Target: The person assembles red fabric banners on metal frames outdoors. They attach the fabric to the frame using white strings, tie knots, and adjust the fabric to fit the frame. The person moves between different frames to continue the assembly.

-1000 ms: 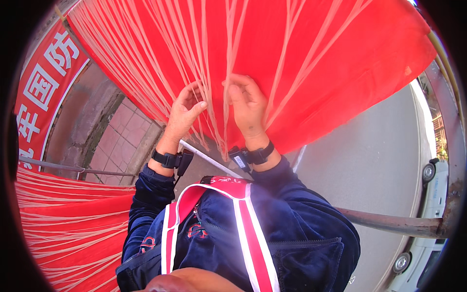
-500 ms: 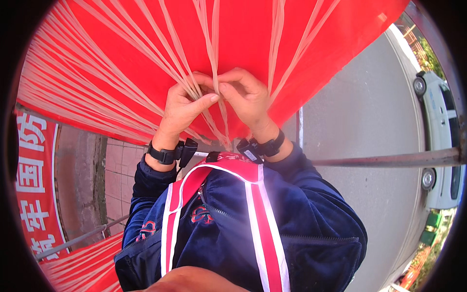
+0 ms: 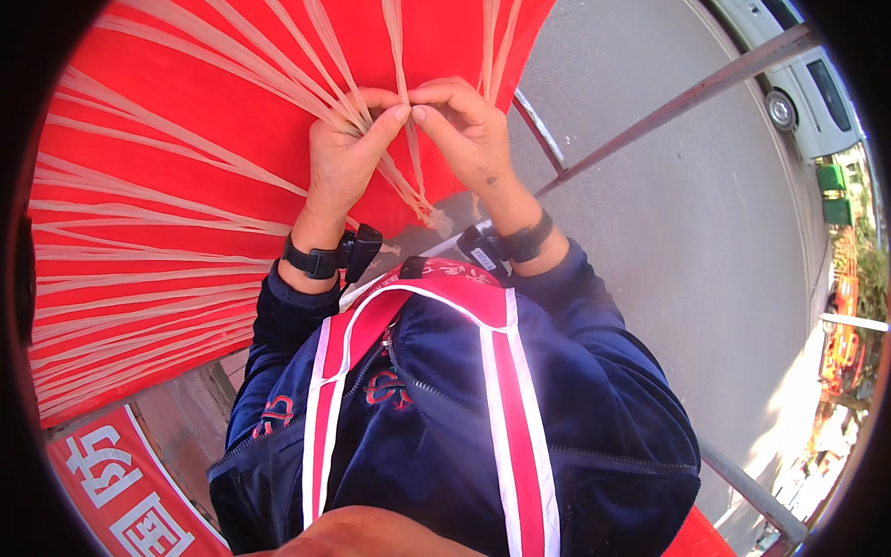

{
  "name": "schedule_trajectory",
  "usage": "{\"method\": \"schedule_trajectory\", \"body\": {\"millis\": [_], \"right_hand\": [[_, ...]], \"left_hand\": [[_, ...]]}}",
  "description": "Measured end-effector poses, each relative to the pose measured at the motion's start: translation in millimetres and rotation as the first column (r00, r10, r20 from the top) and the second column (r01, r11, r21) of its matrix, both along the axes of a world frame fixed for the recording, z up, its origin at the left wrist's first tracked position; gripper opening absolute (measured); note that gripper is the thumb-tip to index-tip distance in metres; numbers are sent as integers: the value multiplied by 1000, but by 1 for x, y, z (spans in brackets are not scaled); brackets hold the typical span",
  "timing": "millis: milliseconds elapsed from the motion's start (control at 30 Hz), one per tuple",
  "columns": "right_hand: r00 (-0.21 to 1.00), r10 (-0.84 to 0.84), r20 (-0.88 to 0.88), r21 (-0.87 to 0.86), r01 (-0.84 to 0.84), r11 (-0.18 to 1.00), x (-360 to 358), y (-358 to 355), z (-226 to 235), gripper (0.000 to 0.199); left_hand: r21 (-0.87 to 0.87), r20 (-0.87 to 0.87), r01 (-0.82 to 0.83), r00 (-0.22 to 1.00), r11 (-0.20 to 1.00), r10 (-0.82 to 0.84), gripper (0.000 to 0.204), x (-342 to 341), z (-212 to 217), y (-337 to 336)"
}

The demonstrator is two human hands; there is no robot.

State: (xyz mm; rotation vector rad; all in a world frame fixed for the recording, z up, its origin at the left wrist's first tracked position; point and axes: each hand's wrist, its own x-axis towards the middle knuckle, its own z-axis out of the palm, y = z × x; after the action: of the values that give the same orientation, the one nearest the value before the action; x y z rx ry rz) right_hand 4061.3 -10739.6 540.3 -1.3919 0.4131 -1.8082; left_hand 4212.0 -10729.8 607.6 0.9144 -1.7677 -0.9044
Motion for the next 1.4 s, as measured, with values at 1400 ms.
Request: {"method": "schedule_trajectory", "body": {"millis": [1400], "right_hand": [[991, -102, 87, 283, 73, 956, -19, 4, -36, 9]], "left_hand": [[139, -330, 79, 944, 987, -29, 8, 21, -39, -29]]}}
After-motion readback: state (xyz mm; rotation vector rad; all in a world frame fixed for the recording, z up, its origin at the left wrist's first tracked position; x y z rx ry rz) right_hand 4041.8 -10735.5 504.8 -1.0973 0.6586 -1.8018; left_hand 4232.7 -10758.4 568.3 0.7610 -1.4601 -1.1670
